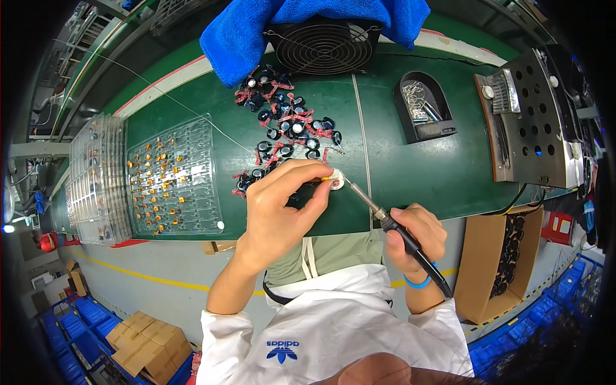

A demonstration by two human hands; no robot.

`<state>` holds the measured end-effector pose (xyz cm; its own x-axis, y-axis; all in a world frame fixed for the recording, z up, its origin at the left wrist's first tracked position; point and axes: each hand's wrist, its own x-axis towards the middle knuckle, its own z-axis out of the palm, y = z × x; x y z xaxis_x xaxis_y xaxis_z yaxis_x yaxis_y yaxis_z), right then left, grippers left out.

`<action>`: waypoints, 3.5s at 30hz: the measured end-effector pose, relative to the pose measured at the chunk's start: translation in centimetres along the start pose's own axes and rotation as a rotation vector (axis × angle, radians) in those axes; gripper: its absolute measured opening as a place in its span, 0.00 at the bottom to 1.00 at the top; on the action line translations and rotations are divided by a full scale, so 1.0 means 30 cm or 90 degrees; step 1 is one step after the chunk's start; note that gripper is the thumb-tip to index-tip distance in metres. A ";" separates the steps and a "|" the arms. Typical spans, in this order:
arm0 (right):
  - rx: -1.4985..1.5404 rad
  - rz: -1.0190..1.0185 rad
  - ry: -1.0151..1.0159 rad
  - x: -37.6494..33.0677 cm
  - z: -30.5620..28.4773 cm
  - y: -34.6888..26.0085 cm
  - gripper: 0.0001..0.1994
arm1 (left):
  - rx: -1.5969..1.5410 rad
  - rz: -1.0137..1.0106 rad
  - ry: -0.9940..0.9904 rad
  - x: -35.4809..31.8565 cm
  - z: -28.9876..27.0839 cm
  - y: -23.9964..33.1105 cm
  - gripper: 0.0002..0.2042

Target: Soldering electronic components onto small circular circuit boards at an assembly line station.

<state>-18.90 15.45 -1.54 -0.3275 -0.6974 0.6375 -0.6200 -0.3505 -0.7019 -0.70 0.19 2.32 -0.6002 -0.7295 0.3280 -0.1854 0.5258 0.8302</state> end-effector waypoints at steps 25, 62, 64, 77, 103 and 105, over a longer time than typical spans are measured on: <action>0.071 0.004 0.011 0.044 -0.084 0.043 0.18 | -0.063 -0.014 -0.034 -0.003 0.003 -0.007 0.13; 0.040 -0.059 -0.138 0.061 -0.066 0.043 0.19 | -0.036 -0.009 0.027 -0.023 0.027 -0.001 0.13; 0.044 -0.061 -0.138 0.060 -0.067 0.044 0.20 | -0.032 -0.007 0.024 -0.021 0.027 0.002 0.14; 0.044 -0.036 -0.106 0.052 -0.073 0.046 0.19 | -0.015 -0.002 0.024 -0.012 0.016 0.005 0.13; -0.084 -0.054 -0.090 0.079 0.076 -0.028 0.25 | 0.077 0.049 0.020 0.006 0.020 0.018 0.11; -0.078 -0.095 -0.041 0.075 0.116 -0.014 0.25 | 0.091 0.067 0.016 0.015 0.013 0.016 0.11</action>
<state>-16.89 11.85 -0.93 -0.1818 -0.6831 0.7073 -0.7416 -0.3771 -0.5548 -1.36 0.28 2.70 -0.6026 -0.6770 0.4225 -0.2320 0.6552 0.7190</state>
